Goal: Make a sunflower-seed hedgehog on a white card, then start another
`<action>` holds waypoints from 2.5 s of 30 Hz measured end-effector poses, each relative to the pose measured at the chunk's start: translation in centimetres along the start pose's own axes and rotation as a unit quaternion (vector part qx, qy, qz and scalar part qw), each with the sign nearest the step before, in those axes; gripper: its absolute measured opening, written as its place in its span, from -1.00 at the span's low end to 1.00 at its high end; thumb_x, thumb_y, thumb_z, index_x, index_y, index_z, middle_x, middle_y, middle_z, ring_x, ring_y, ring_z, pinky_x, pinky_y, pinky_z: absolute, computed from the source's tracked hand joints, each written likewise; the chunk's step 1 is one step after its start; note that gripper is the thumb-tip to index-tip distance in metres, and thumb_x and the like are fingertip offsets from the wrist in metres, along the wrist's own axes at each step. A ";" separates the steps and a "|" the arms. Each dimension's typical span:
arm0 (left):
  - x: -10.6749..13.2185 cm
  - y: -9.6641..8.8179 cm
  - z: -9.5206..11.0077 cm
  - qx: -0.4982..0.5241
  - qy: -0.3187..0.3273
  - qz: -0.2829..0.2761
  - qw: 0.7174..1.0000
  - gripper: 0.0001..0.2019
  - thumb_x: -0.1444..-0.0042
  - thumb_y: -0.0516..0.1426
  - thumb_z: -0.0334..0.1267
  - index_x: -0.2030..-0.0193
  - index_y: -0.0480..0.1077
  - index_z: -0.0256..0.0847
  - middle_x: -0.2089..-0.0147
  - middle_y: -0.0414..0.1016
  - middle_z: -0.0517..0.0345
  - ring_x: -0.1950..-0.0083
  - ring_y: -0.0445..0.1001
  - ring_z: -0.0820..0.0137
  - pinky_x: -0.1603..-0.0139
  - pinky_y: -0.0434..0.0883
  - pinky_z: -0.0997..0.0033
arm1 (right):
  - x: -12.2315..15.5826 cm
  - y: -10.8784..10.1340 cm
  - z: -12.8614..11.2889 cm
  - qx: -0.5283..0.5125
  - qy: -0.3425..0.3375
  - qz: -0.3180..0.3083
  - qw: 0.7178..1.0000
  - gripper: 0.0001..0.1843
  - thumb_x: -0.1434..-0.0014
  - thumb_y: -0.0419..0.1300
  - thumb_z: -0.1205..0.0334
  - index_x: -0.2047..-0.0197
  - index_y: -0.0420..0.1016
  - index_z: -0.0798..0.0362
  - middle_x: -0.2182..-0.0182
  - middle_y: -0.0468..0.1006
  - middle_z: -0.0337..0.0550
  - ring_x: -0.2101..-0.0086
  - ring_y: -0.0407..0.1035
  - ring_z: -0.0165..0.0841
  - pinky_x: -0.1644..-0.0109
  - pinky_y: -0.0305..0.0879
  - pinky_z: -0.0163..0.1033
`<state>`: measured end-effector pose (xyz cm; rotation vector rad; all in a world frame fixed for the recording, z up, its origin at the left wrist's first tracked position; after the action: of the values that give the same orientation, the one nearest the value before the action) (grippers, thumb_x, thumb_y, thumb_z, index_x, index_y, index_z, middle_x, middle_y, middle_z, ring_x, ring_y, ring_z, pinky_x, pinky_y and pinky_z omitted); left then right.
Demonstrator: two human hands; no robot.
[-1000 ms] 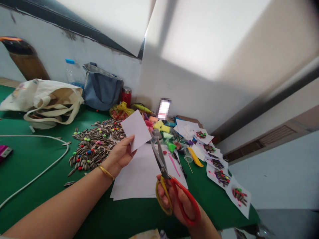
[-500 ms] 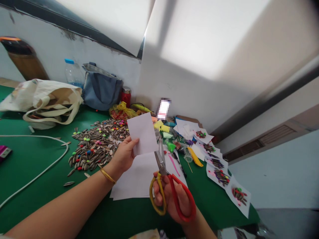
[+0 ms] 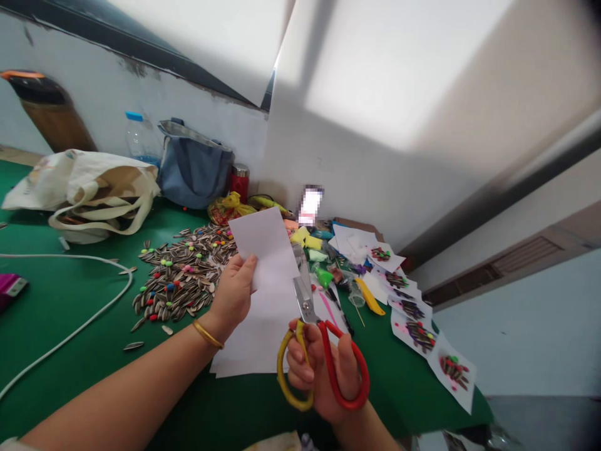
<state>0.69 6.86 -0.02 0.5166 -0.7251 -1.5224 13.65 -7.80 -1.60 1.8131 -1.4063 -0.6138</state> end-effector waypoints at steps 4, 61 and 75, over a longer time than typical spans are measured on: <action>-0.1 -0.1 0.0 -0.018 0.021 -0.011 1.000 -0.89 -0.13 0.23 -0.37 0.19 0.49 -0.18 0.26 0.65 0.15 0.20 0.61 0.41 0.20 0.52 0.56 | 0.0 -0.4 0.1 -0.018 -0.001 -0.010 1.000 -0.18 -0.01 0.23 -0.44 -0.06 0.45 0.10 0.41 0.24 -0.28 0.56 -0.12 -0.56 0.54 -0.16 -0.38; -0.1 -1.2 -2.9 -0.098 -0.036 -0.101 0.989 -0.73 -0.10 0.27 -0.12 0.10 0.45 -0.18 0.33 0.56 0.23 0.50 0.39 0.53 0.53 0.28 0.59 | -0.6 -1.7 -0.7 0.006 -0.045 -0.018 0.999 -0.13 0.02 0.20 -0.50 -0.05 0.48 0.09 0.42 0.30 -0.27 0.57 0.02 -0.56 0.50 -0.05 -0.38; -0.1 -1.1 -2.4 -0.121 -0.017 -0.110 0.986 -0.71 -0.08 0.28 -0.09 0.11 0.46 -0.19 0.25 0.60 0.17 0.35 0.52 0.42 0.35 0.43 0.48 | -0.3 -1.3 -0.9 0.026 -0.018 -0.018 0.999 -0.10 0.08 0.17 -0.56 -0.04 0.43 0.04 0.35 0.30 -0.24 0.49 0.04 -0.47 0.41 0.01 -0.32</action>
<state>1.67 6.58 -2.48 0.3973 -0.5100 -1.8015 14.98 -7.17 -2.11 1.8806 -1.4287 -0.6363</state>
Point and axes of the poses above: each hand's wrist, its own x-axis away from the middle knuckle, its own y-axis out of the palm, z = x × y, the point moved 3 cm from there along -x, towards the middle knuckle
